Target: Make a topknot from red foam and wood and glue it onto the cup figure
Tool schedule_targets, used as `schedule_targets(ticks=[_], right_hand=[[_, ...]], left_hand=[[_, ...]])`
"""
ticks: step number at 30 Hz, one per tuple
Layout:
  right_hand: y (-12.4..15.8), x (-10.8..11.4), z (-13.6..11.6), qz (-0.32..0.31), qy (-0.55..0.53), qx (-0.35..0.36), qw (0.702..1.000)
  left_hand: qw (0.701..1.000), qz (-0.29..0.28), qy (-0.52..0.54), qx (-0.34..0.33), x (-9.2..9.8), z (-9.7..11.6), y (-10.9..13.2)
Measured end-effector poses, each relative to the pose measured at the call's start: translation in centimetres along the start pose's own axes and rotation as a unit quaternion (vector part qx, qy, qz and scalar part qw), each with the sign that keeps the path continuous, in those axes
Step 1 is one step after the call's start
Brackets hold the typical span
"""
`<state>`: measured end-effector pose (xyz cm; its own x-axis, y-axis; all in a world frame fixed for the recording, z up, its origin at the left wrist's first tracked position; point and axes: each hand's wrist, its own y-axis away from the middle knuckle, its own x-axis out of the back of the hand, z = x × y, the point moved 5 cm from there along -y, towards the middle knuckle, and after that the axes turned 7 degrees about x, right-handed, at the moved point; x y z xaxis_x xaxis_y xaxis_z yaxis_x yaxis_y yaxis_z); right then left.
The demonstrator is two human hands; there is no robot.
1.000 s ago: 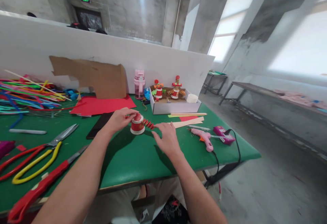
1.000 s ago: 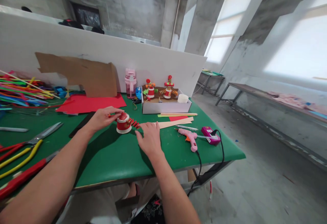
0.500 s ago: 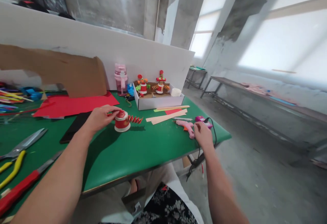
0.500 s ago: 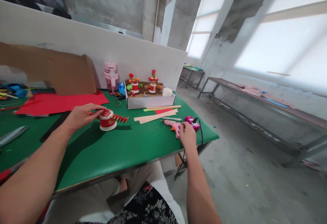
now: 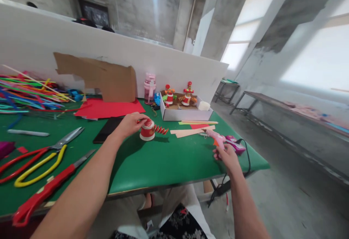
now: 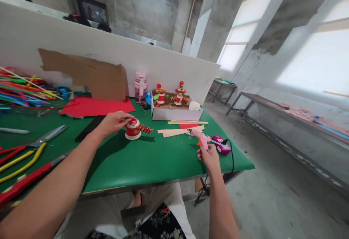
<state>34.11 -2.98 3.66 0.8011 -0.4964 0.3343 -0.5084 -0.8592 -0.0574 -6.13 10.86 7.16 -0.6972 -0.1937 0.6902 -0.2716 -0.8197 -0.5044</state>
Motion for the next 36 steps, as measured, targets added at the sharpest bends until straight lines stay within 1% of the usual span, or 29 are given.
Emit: schedule_targets(ticks=[1,2,4,5,6,9,11,14,16,19,24,33,36], right_hand=[[0.6,-0.7,-0.4,-0.029,-0.083,0.001,0.996],[1.2,-1.6,-1.0,-0.072,-0.151,-0.001,0.986],[2.5,-3.7,-2.5,-0.168,-0.235,-0.02,0.957],[3.1,-4.7,-3.3,-0.202,-0.255,-0.026,0.945],[3.7,-5.7,-4.1,-0.223,-0.263,-0.025,0.938],[5.0,-8.5,-6.7,-0.255,-0.257,0.016,0.932],[5.8,-10.4,-8.2,-0.266,-0.23,0.054,0.935],[6.6,-13.0,-9.6,-0.278,-0.19,0.103,0.936],[6.7,-14.5,-10.1,-0.281,-0.157,0.138,0.937],[6.6,-16.0,-10.3,-0.285,-0.094,0.182,0.936],[6.5,-17.2,-9.9,-0.287,-0.041,0.213,0.933],[6.2,-18.4,-9.1,-0.274,-0.038,0.213,0.937],[6.0,-18.6,-8.9,-0.27,-0.017,0.231,0.935]], left_hand=[[1.0,0.001,0.003,0.0,0.0,0.0,0.0],[1.0,0.003,0.008,0.001,-0.1,-0.1,0.0],[1.0,0.003,0.019,0.003,-0.2,-0.2,0.0],[1.0,0.003,0.024,0.004,-0.2,-0.2,0.0],[1.0,0.004,0.027,0.004,-0.3,-0.2,0.0],[0.999,0.008,0.033,0.0,-0.3,-0.1,0.0],[0.999,0.009,0.039,-0.002,-0.2,0.0,0.0],[0.999,0.006,0.04,0.0,-0.2,0.1,0.0],[0.999,0.005,0.038,-0.002,-0.2,0.1,-0.1],[0.999,0.006,0.032,-0.012,-0.3,0.1,-0.1],[1.0,-0.006,0.013,-0.016,-0.4,0.0,-0.3],[0.999,-0.007,-0.009,-0.031,-0.5,0.1,-0.3],[0.999,-0.007,-0.01,-0.034,-0.6,0.0,-0.4]])
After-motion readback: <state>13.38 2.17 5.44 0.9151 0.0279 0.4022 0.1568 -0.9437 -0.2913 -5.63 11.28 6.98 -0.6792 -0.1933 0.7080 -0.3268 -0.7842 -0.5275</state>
